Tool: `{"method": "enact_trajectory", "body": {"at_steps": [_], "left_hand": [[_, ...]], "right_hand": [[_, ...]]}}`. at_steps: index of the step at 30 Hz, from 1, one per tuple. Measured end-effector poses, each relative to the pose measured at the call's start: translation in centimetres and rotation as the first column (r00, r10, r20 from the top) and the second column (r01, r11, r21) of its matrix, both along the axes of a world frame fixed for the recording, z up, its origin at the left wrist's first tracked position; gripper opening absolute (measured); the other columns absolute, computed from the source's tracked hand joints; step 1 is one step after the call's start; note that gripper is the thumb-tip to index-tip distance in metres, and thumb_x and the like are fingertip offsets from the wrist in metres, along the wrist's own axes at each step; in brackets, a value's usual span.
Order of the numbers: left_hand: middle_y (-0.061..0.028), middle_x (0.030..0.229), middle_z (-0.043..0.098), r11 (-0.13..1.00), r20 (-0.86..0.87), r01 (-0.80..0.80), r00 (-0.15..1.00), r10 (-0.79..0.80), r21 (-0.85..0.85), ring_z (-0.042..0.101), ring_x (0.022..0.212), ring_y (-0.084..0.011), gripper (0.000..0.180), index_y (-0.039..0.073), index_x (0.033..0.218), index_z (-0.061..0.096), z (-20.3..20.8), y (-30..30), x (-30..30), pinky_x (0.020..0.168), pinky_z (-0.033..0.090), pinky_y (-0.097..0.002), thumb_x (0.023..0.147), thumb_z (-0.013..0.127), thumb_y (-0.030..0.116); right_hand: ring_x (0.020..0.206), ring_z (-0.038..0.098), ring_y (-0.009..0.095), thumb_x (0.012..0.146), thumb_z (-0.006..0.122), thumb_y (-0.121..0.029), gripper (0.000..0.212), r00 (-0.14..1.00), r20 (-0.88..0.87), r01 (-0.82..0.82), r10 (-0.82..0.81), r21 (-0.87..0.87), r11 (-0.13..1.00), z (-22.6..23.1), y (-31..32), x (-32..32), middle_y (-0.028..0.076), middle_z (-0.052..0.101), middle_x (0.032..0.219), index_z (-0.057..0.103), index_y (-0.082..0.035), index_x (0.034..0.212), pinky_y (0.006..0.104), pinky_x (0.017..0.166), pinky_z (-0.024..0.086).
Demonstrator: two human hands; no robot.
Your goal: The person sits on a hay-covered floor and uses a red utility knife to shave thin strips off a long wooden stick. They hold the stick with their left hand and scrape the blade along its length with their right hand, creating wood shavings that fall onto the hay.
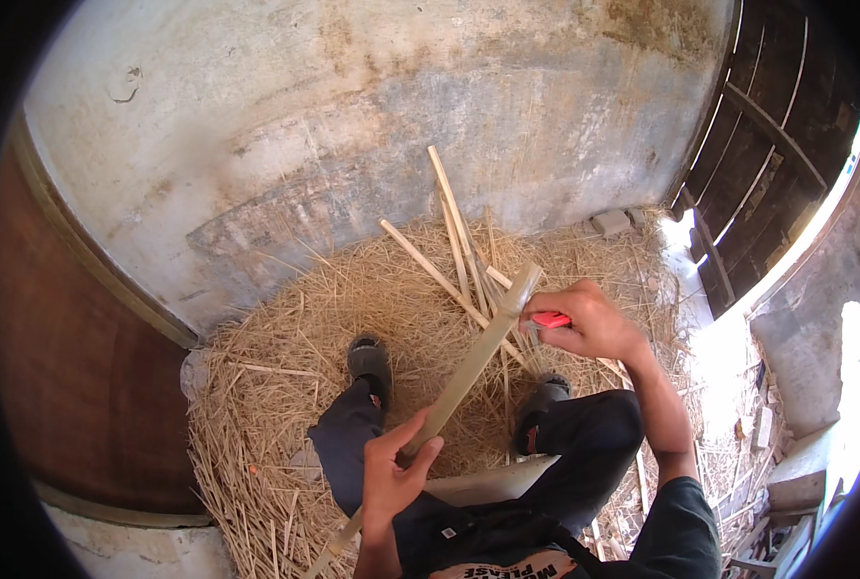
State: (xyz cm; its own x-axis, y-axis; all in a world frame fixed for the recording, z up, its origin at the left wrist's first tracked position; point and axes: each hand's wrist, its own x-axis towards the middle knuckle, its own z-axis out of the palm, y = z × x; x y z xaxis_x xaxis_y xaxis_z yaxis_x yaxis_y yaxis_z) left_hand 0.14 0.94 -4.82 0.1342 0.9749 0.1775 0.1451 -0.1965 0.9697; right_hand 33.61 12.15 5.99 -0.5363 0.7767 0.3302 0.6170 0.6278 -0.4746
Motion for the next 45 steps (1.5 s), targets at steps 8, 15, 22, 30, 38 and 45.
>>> {"method": "enact_trajectory", "body": {"at_steps": [8, 15, 22, 30, 38, 45], "left_hand": [[-0.0033, 0.082, 0.076, 0.994, -0.156, 0.020, 0.987, -0.037, -0.108, 0.058, 0.073, 0.0008, 0.039, -0.003, 0.129, 0.077, 1.3, -0.6, -3.0, 0.062, 0.046, -0.0192, 0.092, 0.087, 0.006], [-0.0017, 0.073, 0.068, 0.980, -0.139, 0.082, 0.984, -0.108, -0.180, 0.050, 0.068, 0.0007, 0.038, -0.002, 0.128, 0.078, 0.4, -0.8, -4.3, 0.058, 0.040, -0.0204, 0.094, 0.087, 0.010], [-0.0075, 0.076, 0.075, 0.981, -0.179, 0.087, 0.977, -0.119, -0.176, 0.056, 0.067, -0.0013, 0.039, -0.003, 0.127, 0.078, 0.0, -0.5, -3.1, 0.059, 0.044, -0.0222, 0.093, 0.087, 0.013], [-0.0153, 0.089, 0.081, 0.985, -0.258, 0.073, 0.960, -0.112, -0.159, 0.062, 0.071, -0.0036, 0.038, -0.003, 0.127, 0.078, 2.1, -1.5, -2.8, 0.063, 0.050, -0.0245, 0.093, 0.087, 0.012], [0.0076, 0.070, 0.053, 0.923, -0.024, -0.132, 0.991, 0.132, -0.360, 0.040, 0.057, -0.0004, 0.037, -0.002, 0.138, 0.073, -0.1, -2.5, -7.0, 0.050, 0.028, -0.0215, 0.105, 0.073, 0.015], [0.0079, 0.071, 0.047, 0.863, 0.288, 0.238, 0.951, -0.113, -0.445, 0.037, 0.059, -0.0017, 0.041, -0.002, 0.144, 0.069, 1.6, -2.1, -4.5, 0.052, 0.027, -0.0212, 0.107, 0.070, 0.016]], "right_hand": [[0.070, 0.069, 0.031, 0.093, 0.072, -0.020, 0.018, 0.955, 0.038, -0.269, 0.295, -0.312, 0.911, 2.4, 0.2, 0.1, 0.011, 0.073, 0.079, 0.080, -0.009, 0.105, 0.0418, 0.064, 0.050], [0.063, 0.060, 0.011, 0.090, 0.064, -0.010, 0.019, 0.920, -0.121, -0.360, 0.374, -0.642, 0.677, 2.2, 1.6, 1.7, 0.004, 0.075, 0.078, 0.081, -0.006, 0.097, 0.0315, 0.057, 0.043], [0.064, 0.063, 0.012, 0.087, 0.063, -0.012, 0.021, 0.870, -0.295, -0.475, 0.394, -0.715, 0.513, -0.9, 3.1, 4.7, 0.005, 0.078, 0.082, 0.079, 0.001, 0.092, 0.0308, 0.055, 0.043], [0.062, 0.056, 0.013, 0.095, 0.069, -0.025, 0.026, 0.892, -0.361, -0.446, 0.271, -0.610, 0.655, -3.1, 4.0, 8.6, 0.005, 0.072, 0.075, 0.077, -0.001, 0.091, 0.0313, 0.057, 0.042], [0.054, 0.037, 0.007, 0.104, 0.060, -0.034, 0.034, 0.477, -0.845, -0.138, -0.244, -0.346, 0.928, -4.7, 5.3, 19.0, -0.006, 0.043, 0.065, 0.061, -0.011, 0.079, 0.0285, 0.050, 0.028], [0.075, 0.063, 0.014, 0.099, 0.075, -0.037, 0.034, 0.696, 0.190, 0.643, -0.692, 0.265, 0.719, -6.6, 5.0, 11.7, 0.000, 0.063, 0.081, 0.081, -0.008, 0.117, 0.0327, 0.068, 0.050]]}}
